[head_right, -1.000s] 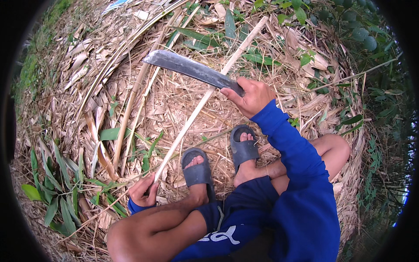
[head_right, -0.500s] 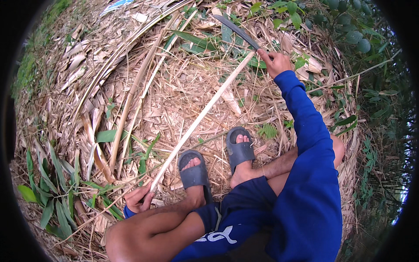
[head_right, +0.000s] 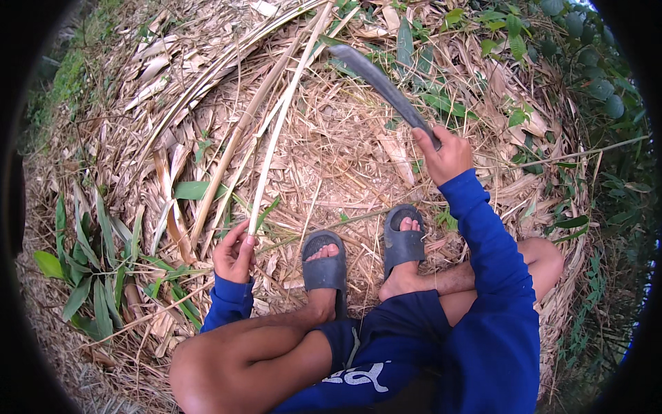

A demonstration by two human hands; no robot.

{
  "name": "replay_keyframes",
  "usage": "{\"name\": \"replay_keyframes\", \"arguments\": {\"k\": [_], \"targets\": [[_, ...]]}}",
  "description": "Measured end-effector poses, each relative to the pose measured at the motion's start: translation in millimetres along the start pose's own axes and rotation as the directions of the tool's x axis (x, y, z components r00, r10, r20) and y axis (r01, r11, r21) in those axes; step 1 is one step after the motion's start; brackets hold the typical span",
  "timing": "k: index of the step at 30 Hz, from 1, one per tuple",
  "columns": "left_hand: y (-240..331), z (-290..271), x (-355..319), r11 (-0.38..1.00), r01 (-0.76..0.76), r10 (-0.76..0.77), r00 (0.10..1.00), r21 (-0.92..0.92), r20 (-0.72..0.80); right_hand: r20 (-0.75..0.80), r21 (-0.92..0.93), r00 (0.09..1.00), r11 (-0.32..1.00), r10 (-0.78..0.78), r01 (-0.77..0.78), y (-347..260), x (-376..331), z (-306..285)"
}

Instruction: The person sits on the ground and uses a machete to split a long bamboo stalk into thin strips. The person repeatedly strikes the bamboo with the machete to separate it into smaller pieces.

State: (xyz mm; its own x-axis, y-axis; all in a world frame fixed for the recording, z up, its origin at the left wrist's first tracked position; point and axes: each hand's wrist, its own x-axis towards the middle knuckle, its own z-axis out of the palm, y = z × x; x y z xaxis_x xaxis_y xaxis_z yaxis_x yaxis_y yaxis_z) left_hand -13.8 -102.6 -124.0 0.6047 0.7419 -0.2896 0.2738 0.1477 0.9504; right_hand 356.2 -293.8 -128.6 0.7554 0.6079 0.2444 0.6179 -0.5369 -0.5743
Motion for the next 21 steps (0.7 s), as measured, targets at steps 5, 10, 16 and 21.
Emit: {"name": "replay_keyframes", "arguments": {"k": [5, 10, 16, 21], "targets": [[18.5, 63.1, 40.3, 1.0, 0.02, -0.02, 0.994, 0.0, 0.106, 0.206, 0.09, 0.962, 0.982, -0.179, 0.163, -95.1, -49.2, 45.1], [31.8, 73.5, 40.4, 0.999, -0.027, 0.033, 0.956, -0.025, 0.291, 0.184, 0.16, 0.931, 0.944, -0.315, 0.288, -111.8, -57.4, 65.2], [22.5, 68.8, 18.8, 0.992, 0.021, 0.01, 0.969, -0.121, 0.247, 0.201, 0.053, 0.945, 0.966, -0.259, 0.254, -113.3, -50.6, 53.7], [17.0, 55.4, 10.3, 0.983, 0.066, -0.01, 0.953, -0.174, 0.303, 0.136, 0.001, 0.962, 0.971, -0.238, 0.24, -100.7, -36.3, 41.2]]}}
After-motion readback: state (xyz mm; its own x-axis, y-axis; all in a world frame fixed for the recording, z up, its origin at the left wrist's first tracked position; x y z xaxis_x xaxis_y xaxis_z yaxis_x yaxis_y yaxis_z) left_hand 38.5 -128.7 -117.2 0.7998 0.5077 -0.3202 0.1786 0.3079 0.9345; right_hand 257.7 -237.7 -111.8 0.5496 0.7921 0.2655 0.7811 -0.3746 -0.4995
